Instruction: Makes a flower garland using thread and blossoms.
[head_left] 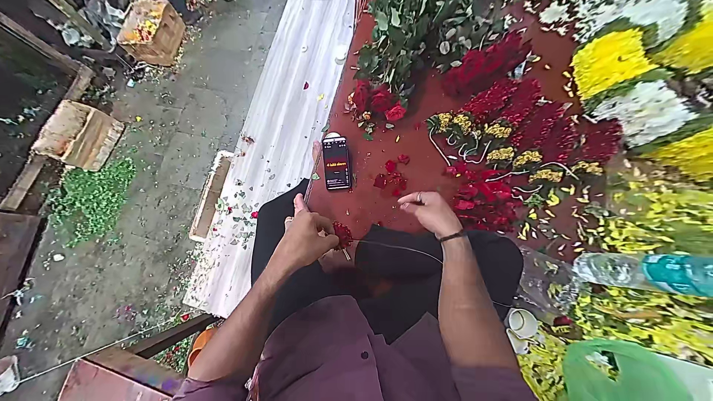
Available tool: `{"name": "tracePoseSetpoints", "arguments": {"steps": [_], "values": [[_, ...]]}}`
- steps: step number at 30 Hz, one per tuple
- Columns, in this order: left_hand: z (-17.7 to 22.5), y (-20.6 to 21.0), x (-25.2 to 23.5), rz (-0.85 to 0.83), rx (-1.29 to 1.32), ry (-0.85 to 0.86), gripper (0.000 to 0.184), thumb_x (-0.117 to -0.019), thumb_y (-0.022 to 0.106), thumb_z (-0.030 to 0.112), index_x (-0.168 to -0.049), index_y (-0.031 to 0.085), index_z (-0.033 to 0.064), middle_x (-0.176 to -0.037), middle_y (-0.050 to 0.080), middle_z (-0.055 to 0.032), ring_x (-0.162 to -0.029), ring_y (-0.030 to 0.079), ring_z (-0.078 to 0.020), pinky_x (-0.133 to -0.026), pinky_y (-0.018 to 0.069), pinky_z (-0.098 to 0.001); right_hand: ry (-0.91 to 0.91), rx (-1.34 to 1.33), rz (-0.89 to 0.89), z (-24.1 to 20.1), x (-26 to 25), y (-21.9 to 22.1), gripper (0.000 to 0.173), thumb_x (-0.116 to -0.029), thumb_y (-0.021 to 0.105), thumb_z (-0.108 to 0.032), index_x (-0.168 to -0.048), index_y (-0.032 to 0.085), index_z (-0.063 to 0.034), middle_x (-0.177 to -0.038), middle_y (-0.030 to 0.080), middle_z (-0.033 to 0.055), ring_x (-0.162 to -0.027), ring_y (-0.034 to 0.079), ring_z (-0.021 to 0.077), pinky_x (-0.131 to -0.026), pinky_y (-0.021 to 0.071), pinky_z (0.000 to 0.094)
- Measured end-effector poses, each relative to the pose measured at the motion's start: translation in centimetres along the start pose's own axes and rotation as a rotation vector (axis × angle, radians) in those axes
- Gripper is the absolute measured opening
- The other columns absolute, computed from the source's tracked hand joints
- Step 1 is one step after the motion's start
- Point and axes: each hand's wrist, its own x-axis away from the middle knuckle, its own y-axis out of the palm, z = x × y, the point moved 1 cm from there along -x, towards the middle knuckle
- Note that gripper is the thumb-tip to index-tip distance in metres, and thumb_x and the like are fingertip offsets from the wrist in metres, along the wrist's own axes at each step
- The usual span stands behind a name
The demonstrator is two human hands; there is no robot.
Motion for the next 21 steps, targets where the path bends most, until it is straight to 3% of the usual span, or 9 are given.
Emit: {"name": "tracePoseSetpoints", "arguments": {"steps": [2,3,8,13,15,17,19,21], "values": [[0.3,0.1,0.3,-0.015,0.026,-0.021,0.013,-0.0863,0.075,0.034,-0.083,0.077,0.022,-0.089,0.071,0.003,-0.091,0.064,-0.0164,-0.088,0.049,-0.0528,0.122,0.208,0.193,2.0,-4.2,-1.1,0.02,-0.0958,0.064,-0.015,-0.11,0.078,-0.012,-0.11,0.074,0.0164,-0.106,0.069,0.0377,-0.091,0.0514,0.0671],[0.4,0.2,0.4,-0.021,0.037,-0.028,0.013,-0.0863,0.074,0.034,-0.084,0.077,0.0218,-0.086,0.07,0.0028,-0.089,0.064,-0.0163,-0.087,0.0481,-0.0527,0.182,0.282,0.235,2.4,-5.7,-1.4,0.021,-0.0935,0.064,-0.016,-0.11,0.079,-0.0146,-0.11,0.074,0.0171,-0.107,0.068,0.0406,-0.088,0.0502,0.0696],[0.0,0.6,0.6,-0.026,0.078,-0.018,0.017,-0.0879,0.071,0.034,-0.089,0.078,0.0179,-0.082,0.067,0.0017,-0.079,0.06,-0.0141,-0.075,0.0491,-0.0417,0.174,0.265,0.21,5.4,-11.4,0.6,0.034,-0.0865,0.079,-0.02,-0.119,0.074,-0.0097,-0.106,0.074,0.018,-0.101,0.069,0.0417,-0.088,0.0518,0.0692],[-0.7,0.8,0.6,-0.035,0.079,-0.05,0.018,-0.089,0.071,0.034,-0.09,0.078,0.0169,-0.079,0.065,0.0015,-0.079,0.059,-0.0141,-0.074,0.0475,-0.0393,0.198,0.24,0.256,5.5,-11.0,0.7,0.023,-0.0815,0.084,-0.022,-0.098,0.076,-0.007,-0.098,0.073,0.0213,-0.098,0.068,0.0446,-0.084,0.0488,0.0723],[-0.5,0.7,0.3,-0.032,0.071,-0.052,0.018,-0.0891,0.071,0.034,-0.089,0.077,0.0175,-0.079,0.065,0.0014,-0.08,0.059,-0.0147,-0.075,0.0477,-0.0414,0.174,0.11,0.309,5.2,-10.3,0.0,0.021,-0.0792,0.085,-0.016,-0.095,0.076,-0.0045,-0.093,0.073,0.0198,-0.09,0.069,0.04,-0.083,0.0514,0.067],[-0.3,0.8,0.2,-0.024,0.059,-0.042,0.017,-0.0888,0.071,0.035,-0.087,0.076,0.0184,-0.078,0.064,0.0019,-0.078,0.058,-0.0151,-0.076,0.0465,-0.044,0.138,-0.055,0.341,4.1,-9.1,-0.5,0.024,-0.0794,0.083,-0.009,-0.1,0.074,-0.0035,-0.089,0.072,0.0152,-0.078,0.07,0.0295,-0.074,0.0578,0.0544],[-0.2,1.0,0.2,-0.029,0.059,-0.028,0.017,-0.0891,0.071,0.034,-0.087,0.076,0.0177,-0.078,0.064,0.0015,-0.077,0.058,-0.0153,-0.075,0.0472,-0.0443,0.089,-0.25,0.328,2.1,-7.5,-0.9,0.025,-0.0858,0.077,-0.005,-0.11,0.072,-0.0047,-0.092,0.072,0.0116,-0.071,0.067,0.0204,-0.064,0.0577,0.0403],[-0.1,1.1,0.3,-0.036,0.066,-0.017,0.017,-0.0889,0.071,0.033,-0.089,0.076,0.0168,-0.08,0.066,0.0006,-0.079,0.06,-0.0159,-0.075,0.0485,-0.0444,0.031,-0.391,0.299,-0.2,-5.6,-1.3,0.018,-0.0933,0.072,-0.008,-0.111,0.074,-0.0058,-0.094,0.074,0.009,-0.07,0.068,0.0163,-0.059,0.0574,0.0336]]}}
